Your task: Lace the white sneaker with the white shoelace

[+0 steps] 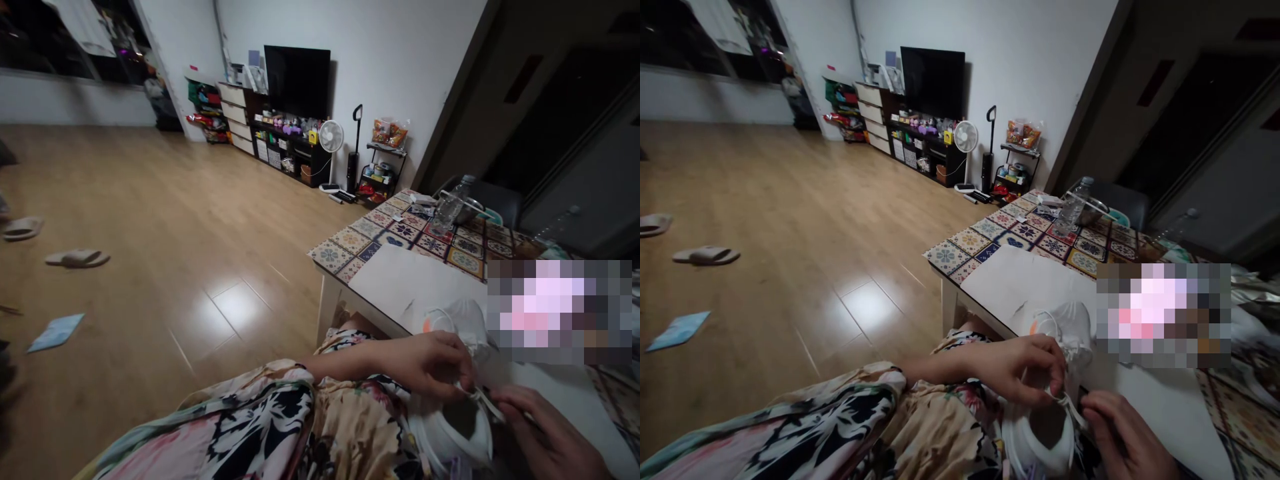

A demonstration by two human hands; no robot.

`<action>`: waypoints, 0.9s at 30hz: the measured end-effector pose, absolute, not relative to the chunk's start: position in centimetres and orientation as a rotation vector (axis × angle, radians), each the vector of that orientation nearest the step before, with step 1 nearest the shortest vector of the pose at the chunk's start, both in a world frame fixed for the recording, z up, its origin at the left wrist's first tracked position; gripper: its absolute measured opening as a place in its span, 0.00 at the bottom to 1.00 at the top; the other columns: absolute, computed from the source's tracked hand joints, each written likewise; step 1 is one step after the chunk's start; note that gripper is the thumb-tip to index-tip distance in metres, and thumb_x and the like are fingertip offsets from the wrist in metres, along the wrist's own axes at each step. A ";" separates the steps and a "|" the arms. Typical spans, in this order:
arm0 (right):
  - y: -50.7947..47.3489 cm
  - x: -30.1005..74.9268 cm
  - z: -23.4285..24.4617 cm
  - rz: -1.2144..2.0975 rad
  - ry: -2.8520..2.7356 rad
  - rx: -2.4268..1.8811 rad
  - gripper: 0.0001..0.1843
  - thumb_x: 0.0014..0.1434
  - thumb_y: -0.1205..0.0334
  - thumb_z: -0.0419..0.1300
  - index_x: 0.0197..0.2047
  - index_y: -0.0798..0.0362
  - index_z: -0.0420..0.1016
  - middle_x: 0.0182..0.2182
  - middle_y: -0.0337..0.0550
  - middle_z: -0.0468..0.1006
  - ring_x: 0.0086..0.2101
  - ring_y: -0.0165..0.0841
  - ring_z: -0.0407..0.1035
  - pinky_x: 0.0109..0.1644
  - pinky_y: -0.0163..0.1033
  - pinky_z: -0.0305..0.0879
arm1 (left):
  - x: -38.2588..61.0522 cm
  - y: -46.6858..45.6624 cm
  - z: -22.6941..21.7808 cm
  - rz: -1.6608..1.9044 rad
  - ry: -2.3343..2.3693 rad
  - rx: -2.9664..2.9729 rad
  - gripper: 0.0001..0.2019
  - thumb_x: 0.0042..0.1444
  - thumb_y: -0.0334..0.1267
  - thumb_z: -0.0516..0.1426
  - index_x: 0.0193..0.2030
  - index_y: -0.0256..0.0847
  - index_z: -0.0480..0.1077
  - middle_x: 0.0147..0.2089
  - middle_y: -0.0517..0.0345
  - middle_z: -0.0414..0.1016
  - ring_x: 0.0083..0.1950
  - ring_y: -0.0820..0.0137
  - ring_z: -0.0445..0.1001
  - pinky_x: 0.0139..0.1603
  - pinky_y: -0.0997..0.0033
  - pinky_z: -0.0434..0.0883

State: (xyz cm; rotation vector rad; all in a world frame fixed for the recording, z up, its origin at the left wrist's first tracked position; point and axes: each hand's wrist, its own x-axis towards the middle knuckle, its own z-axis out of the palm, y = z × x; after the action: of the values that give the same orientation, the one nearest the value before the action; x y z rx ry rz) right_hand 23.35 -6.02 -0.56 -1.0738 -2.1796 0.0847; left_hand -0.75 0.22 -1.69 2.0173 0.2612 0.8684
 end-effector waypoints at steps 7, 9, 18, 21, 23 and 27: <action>-6.1 21.6 -2.0 0.105 -2.186 -1.028 0.09 0.63 0.59 0.57 0.44 0.46 0.77 0.41 0.42 0.82 0.40 0.34 0.79 0.44 0.32 0.77 | -0.8 0.0 -1.7 0.992 0.223 2.113 0.06 0.62 0.37 0.56 0.37 0.37 0.70 0.47 0.41 0.70 0.54 0.61 0.70 0.60 0.64 0.68; -6.2 21.5 -2.1 0.123 -2.187 -1.029 0.08 0.63 0.60 0.58 0.44 0.45 0.76 0.42 0.42 0.81 0.42 0.35 0.78 0.45 0.33 0.76 | -0.7 0.0 -1.7 0.978 0.209 2.103 0.09 0.64 0.40 0.53 0.36 0.38 0.68 0.47 0.42 0.70 0.53 0.62 0.69 0.60 0.63 0.68; -6.3 20.1 -1.6 0.335 -2.019 -1.048 0.07 0.63 0.58 0.58 0.36 0.46 0.77 0.39 0.44 0.78 0.40 0.37 0.76 0.43 0.37 0.74 | -1.7 -0.2 -0.2 0.798 0.073 1.847 0.26 0.60 0.61 0.51 0.29 0.38 0.69 0.47 0.44 0.67 0.53 0.59 0.68 0.60 0.61 0.64; -6.5 20.2 -1.5 0.485 -1.988 -0.986 0.11 0.65 0.55 0.57 0.33 0.47 0.77 0.38 0.44 0.76 0.40 0.37 0.75 0.43 0.37 0.73 | -2.3 -0.2 -0.1 0.831 0.005 1.669 0.22 0.58 0.57 0.57 0.27 0.38 0.71 0.46 0.47 0.66 0.52 0.61 0.68 0.57 0.63 0.64; -6.9 20.4 -1.3 0.609 -1.958 -0.926 0.15 0.64 0.51 0.57 0.31 0.48 0.76 0.37 0.44 0.75 0.39 0.37 0.73 0.42 0.38 0.72 | -2.6 -0.2 -0.2 0.893 -0.047 1.539 0.20 0.57 0.53 0.61 0.25 0.37 0.71 0.45 0.49 0.65 0.50 0.63 0.67 0.55 0.65 0.64; -8.2 21.0 -0.8 0.846 -1.807 -0.810 0.21 0.62 0.44 0.58 0.25 0.49 0.71 0.29 0.42 0.71 0.35 0.37 0.69 0.38 0.39 0.70 | -2.9 -0.3 -0.9 0.982 -0.138 1.306 0.21 0.52 0.51 0.65 0.21 0.37 0.69 0.40 0.51 0.65 0.43 0.66 0.66 0.47 0.67 0.64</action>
State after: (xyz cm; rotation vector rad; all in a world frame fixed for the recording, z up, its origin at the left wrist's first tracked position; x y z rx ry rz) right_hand 20.98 -8.17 -0.79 -0.8100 -1.8068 0.8460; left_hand -2.89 -0.27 -0.95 1.3060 -0.1383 0.9824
